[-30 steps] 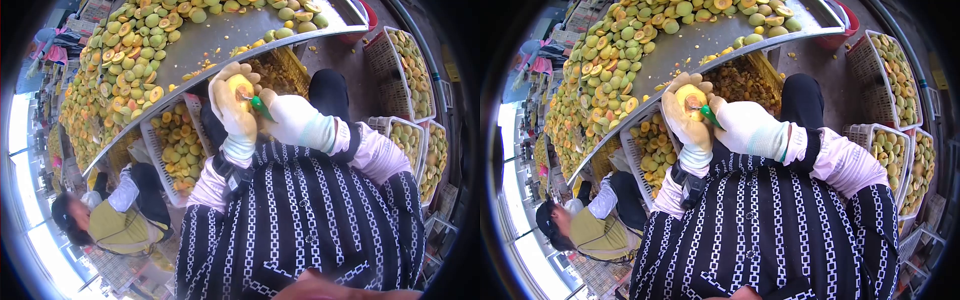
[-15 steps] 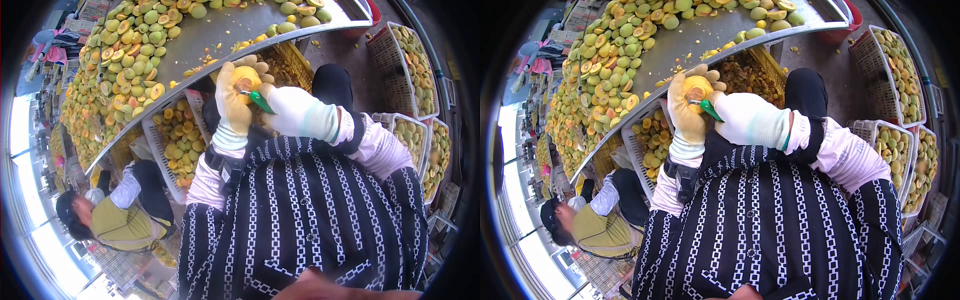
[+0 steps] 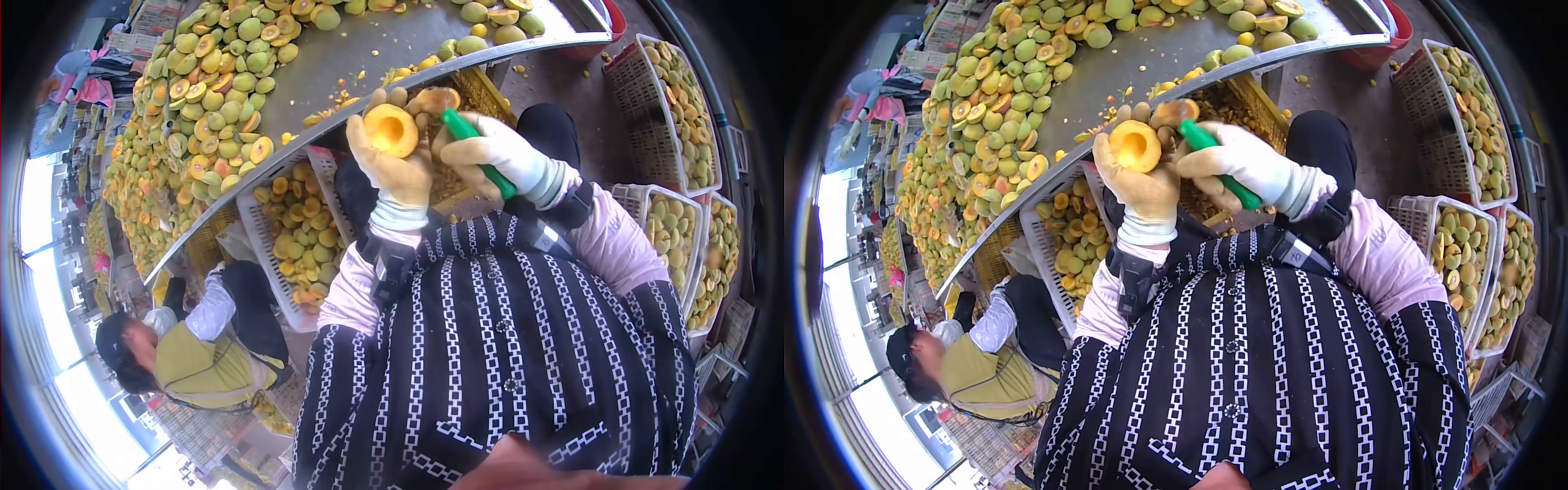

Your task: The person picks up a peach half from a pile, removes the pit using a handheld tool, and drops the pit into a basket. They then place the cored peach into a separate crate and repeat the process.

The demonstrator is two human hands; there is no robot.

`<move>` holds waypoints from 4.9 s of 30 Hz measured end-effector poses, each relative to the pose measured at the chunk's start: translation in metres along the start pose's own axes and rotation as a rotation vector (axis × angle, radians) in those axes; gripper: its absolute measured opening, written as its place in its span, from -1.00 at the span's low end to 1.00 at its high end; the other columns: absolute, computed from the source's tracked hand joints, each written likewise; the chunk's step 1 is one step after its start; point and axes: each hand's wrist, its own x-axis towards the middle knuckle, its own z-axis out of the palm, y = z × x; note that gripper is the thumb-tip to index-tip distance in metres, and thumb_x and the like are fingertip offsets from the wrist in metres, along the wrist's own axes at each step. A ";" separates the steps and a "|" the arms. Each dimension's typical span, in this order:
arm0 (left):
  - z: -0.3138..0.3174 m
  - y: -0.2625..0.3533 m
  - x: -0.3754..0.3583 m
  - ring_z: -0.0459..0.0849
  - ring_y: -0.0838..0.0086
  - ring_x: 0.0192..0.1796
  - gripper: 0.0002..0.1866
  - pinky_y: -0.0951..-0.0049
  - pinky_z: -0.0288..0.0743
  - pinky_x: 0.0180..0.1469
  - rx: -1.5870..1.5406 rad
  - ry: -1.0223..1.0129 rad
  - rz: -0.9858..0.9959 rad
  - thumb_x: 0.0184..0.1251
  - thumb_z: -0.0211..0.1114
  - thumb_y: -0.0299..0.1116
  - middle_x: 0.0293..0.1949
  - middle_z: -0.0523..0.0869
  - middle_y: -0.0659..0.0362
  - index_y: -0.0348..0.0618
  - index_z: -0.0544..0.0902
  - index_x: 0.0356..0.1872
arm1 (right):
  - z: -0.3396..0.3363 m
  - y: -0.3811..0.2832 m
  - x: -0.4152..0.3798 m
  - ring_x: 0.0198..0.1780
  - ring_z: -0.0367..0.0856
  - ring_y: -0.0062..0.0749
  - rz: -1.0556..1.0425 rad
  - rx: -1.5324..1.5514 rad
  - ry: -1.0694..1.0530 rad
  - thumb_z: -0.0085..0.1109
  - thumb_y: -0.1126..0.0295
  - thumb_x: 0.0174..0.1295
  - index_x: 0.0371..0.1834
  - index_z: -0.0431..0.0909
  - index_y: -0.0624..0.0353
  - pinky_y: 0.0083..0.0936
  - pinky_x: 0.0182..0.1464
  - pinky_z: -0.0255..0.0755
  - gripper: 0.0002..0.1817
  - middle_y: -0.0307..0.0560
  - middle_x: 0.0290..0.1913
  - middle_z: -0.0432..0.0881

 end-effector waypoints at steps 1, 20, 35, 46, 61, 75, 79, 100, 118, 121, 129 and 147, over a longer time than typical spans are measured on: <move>-0.008 0.002 0.002 0.65 0.16 -0.05 -0.47 0.25 0.57 -0.01 0.057 -0.014 -0.043 0.41 0.00 0.11 -0.06 0.66 0.07 -0.16 0.53 0.06 | -0.019 0.019 0.008 -0.72 0.45 -0.51 -0.270 -0.603 0.297 0.13 0.28 0.26 -0.27 0.46 0.24 -0.62 -0.66 0.31 -0.78 -0.22 -0.63 0.50; -0.130 0.186 -0.020 0.46 0.29 0.24 -0.62 0.40 0.37 0.22 1.256 0.273 0.349 0.38 0.22 -0.24 0.12 0.56 0.07 -0.22 0.55 0.12 | -0.089 0.012 -0.012 -0.69 0.47 -0.54 0.261 -0.531 0.421 0.10 0.14 0.28 -0.12 0.44 0.21 -0.60 -0.63 0.38 -0.66 -0.22 -0.53 0.52; -0.026 0.029 0.346 0.53 0.22 0.03 -0.37 0.26 0.46 0.07 1.685 0.234 0.422 0.15 0.37 -0.16 0.13 0.42 -0.06 -0.08 0.40 0.26 | -0.144 -0.017 0.010 -0.72 0.43 -0.60 0.247 0.157 0.230 0.02 0.21 0.37 0.15 0.36 0.21 -0.73 -0.64 0.35 -0.60 -0.20 -0.53 0.54; -0.028 0.061 0.296 0.64 0.25 -0.09 -0.60 0.33 0.65 -0.06 0.582 0.009 0.079 0.33 0.18 -0.12 -0.04 0.60 -0.03 -0.16 0.49 0.06 | -0.137 -0.018 0.014 -0.70 0.44 -0.62 0.251 0.077 0.218 0.00 0.19 0.38 0.18 0.33 0.20 -0.73 -0.65 0.34 -0.58 -0.23 -0.53 0.53; 0.017 0.008 0.001 0.66 0.39 -0.32 -0.36 0.61 0.56 -0.46 0.160 -0.236 -0.512 0.44 -0.11 0.20 -0.13 0.67 0.05 -0.20 0.49 0.16 | -0.032 0.011 -0.024 -0.41 0.65 -0.31 -0.621 -0.781 0.346 0.13 0.22 0.31 0.25 0.36 0.12 -0.51 -0.29 0.52 -0.53 -0.17 -0.35 0.65; 0.053 -0.004 -0.056 0.64 0.50 -0.17 -0.35 0.53 0.56 -0.16 0.733 -0.233 -0.226 0.54 -0.35 0.15 -0.20 0.67 0.16 -0.24 0.50 0.06 | 0.012 -0.003 -0.068 -0.30 0.69 -0.27 -0.678 -0.810 0.525 0.27 0.41 0.14 0.10 0.48 0.23 -0.52 -0.21 0.53 -0.57 0.06 -0.22 0.66; 0.034 -0.013 -0.054 0.54 0.01 0.00 -0.57 0.18 0.48 -0.04 1.585 -0.569 0.528 0.04 0.24 -0.70 0.02 0.50 -0.10 -0.33 0.43 0.01 | 0.008 0.000 -0.050 -0.27 0.68 -0.05 -0.642 -1.023 0.578 0.23 0.20 0.18 -0.01 0.52 0.09 -0.33 -0.21 0.54 -0.64 0.08 -0.35 0.65; 0.025 -0.021 -0.031 0.67 0.40 -0.09 -0.83 0.46 0.63 -0.04 0.887 -0.425 0.153 0.48 -0.01 -0.48 -0.03 0.60 0.00 -0.36 0.37 -0.03 | -0.006 0.010 -0.055 -0.55 0.57 -0.26 -0.640 -1.632 0.595 0.26 0.29 0.12 -0.06 0.43 0.09 -0.36 -0.50 0.38 -0.66 -0.19 -0.53 0.51; 0.015 -0.001 -0.026 0.70 0.36 -0.27 -0.42 0.49 0.61 -0.21 1.083 -0.446 -0.046 0.57 -0.33 -0.03 -0.22 0.70 -0.04 -0.39 0.51 -0.19 | 0.003 0.027 -0.046 -0.51 0.61 -0.02 -0.232 -1.477 0.318 0.22 0.40 0.11 -0.21 0.36 0.23 -0.26 -0.47 0.49 -0.73 0.02 -0.55 0.57; 0.008 0.002 -0.016 0.70 0.38 -0.29 -0.45 0.50 0.62 -0.21 0.860 -0.347 -0.328 0.57 -0.29 -0.06 -0.24 0.71 -0.03 -0.41 0.49 -0.11 | 0.002 0.029 -0.042 -0.50 0.61 0.01 -0.202 -1.321 0.258 0.15 0.41 0.12 -0.10 0.31 0.26 -0.18 -0.45 0.50 -0.67 0.01 -0.59 0.55; 0.005 -0.005 -0.027 0.70 0.34 -0.15 -0.48 0.43 0.60 -0.07 0.903 -0.391 0.020 0.57 -0.27 -0.08 -0.17 0.69 -0.01 -0.40 0.48 -0.04 | -0.004 0.018 -0.034 -0.45 0.64 -0.03 -0.101 -1.409 0.237 0.17 0.36 0.16 -0.11 0.35 0.27 -0.26 -0.41 0.52 -0.69 0.07 -0.53 0.58; -0.008 -0.003 -0.011 0.69 0.43 -0.34 -0.46 0.51 0.57 -0.21 0.985 -0.373 -0.217 0.57 -0.20 -0.10 -0.37 0.71 0.01 -0.38 0.62 -0.28 | -0.004 0.005 -0.022 -0.56 0.63 -0.38 0.361 -0.665 0.008 0.06 0.43 0.19 0.13 0.28 0.31 -0.44 -0.56 0.50 -0.56 -0.05 -0.53 0.57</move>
